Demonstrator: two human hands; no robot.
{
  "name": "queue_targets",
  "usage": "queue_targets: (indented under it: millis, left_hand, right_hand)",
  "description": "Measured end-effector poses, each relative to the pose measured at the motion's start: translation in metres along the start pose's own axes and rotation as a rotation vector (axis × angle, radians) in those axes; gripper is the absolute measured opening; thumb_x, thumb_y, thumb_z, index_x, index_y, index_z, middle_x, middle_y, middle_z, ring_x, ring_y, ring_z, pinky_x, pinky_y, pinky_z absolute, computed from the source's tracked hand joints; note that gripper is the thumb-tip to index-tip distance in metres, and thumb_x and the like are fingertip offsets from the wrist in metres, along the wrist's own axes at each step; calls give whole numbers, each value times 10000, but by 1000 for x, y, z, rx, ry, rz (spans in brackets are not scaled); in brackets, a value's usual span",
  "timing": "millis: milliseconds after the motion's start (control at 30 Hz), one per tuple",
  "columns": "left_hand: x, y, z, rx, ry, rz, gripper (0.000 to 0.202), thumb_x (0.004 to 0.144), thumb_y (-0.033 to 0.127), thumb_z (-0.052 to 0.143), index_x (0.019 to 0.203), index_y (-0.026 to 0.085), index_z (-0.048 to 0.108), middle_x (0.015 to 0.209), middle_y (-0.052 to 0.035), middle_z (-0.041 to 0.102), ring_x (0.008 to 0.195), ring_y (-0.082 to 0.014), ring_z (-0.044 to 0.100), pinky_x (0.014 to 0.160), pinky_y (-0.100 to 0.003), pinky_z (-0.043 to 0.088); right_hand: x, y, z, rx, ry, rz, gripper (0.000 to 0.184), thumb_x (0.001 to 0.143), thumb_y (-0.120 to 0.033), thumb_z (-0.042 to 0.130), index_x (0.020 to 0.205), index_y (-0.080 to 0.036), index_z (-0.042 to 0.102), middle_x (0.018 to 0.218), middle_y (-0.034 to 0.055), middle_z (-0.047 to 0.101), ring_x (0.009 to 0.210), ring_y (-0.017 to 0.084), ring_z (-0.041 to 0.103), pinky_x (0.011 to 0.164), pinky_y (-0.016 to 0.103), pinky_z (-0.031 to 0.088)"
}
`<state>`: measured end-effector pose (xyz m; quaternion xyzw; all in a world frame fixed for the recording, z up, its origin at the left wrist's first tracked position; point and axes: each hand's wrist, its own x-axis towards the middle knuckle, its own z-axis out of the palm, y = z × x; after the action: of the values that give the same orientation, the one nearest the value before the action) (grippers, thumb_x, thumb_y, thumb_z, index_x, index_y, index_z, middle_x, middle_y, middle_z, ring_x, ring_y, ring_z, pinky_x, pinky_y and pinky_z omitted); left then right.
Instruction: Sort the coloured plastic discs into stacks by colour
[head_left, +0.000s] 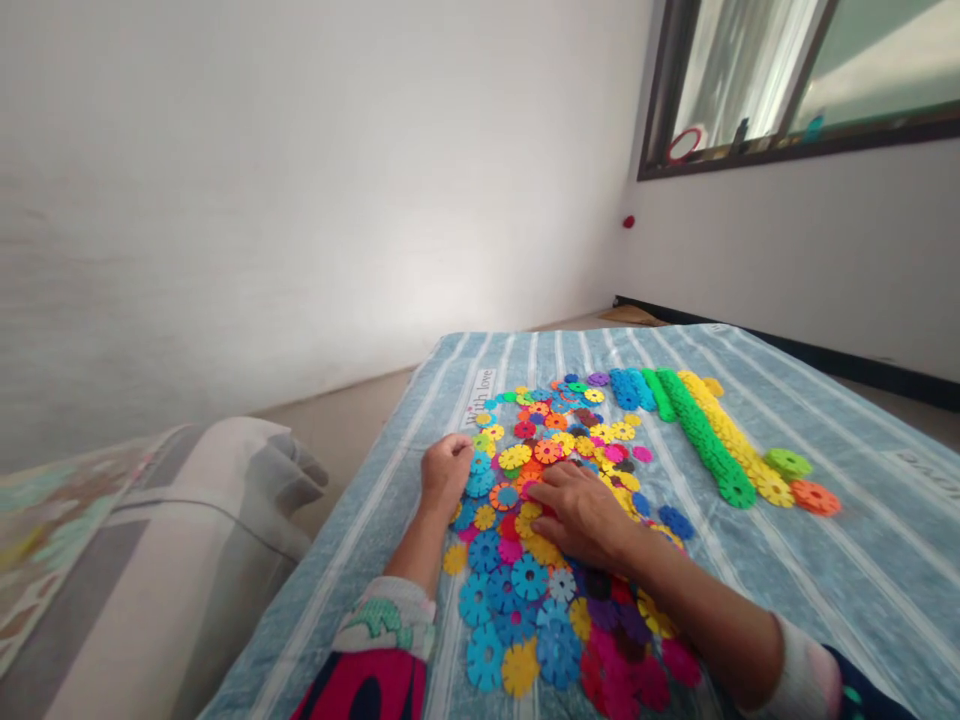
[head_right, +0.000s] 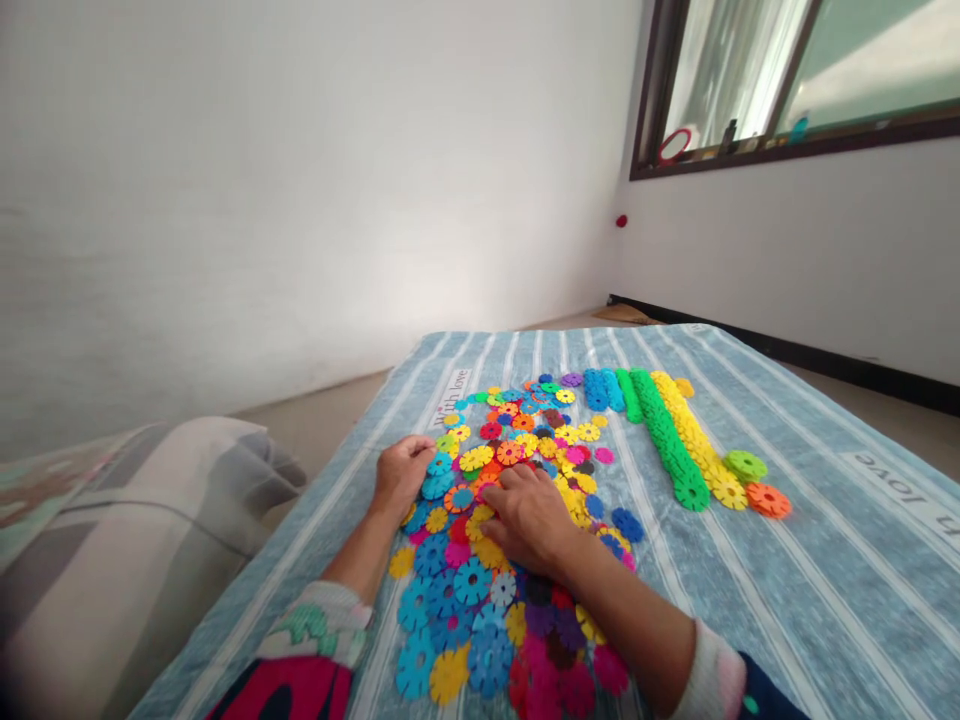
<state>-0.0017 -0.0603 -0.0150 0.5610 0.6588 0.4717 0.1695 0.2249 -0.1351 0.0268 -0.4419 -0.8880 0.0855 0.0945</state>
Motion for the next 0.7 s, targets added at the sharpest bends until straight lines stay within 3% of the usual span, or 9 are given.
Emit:
queue_targets:
  millis: [133, 233, 367, 533, 700]
  left_hand:
    - [-1, 0, 0, 14, 6, 1, 213, 670, 273, 510, 745, 192, 693, 774, -18, 732, 767, -196, 666, 757, -293, 495]
    - [-1, 0, 1, 24, -3, 1, 221, 680, 263, 503, 757, 188, 697, 790, -22, 734, 777, -194, 665, 759, -292, 492]
    - [-1, 0, 0, 43, -15, 5, 219, 692, 267, 502, 750, 185, 697, 782, -29, 729, 785, -197, 666, 745, -291, 491]
    - [0, 2, -1, 53, -23, -2, 218, 698, 282, 518, 762, 186, 703, 785, -30, 734, 770, -199, 667, 742, -299, 492]
    - [0, 1, 1, 35, -16, -6, 219, 697, 255, 522, 788, 194, 711, 807, -28, 745, 776, -194, 671, 755, -298, 494]
  right_hand:
    - [-14, -10, -4, -30, -56, -72, 145, 895, -334, 602, 952, -218, 669, 992, 54, 640, 957, 211, 547, 824, 321, 380]
    - [-12, -14, -6, -61, -70, -55, 200, 937, -330, 532, 882, -206, 679, 958, 58, 646, 901, 203, 563, 808, 327, 387]
    - [15, -18, -4, -141, -12, -32, 279, 973, -266, 436, 892, -190, 692, 930, 85, 646, 908, 221, 575, 796, 339, 398]
    - [53, -17, 9, -218, 83, -17, 276, 962, -245, 443, 935, -179, 710, 1005, 123, 638, 1005, 271, 556, 828, 379, 416]
    - [64, -10, 19, -239, 87, 18, 266, 959, -227, 452, 945, -185, 714, 1048, 132, 633, 1023, 274, 552, 844, 393, 425]
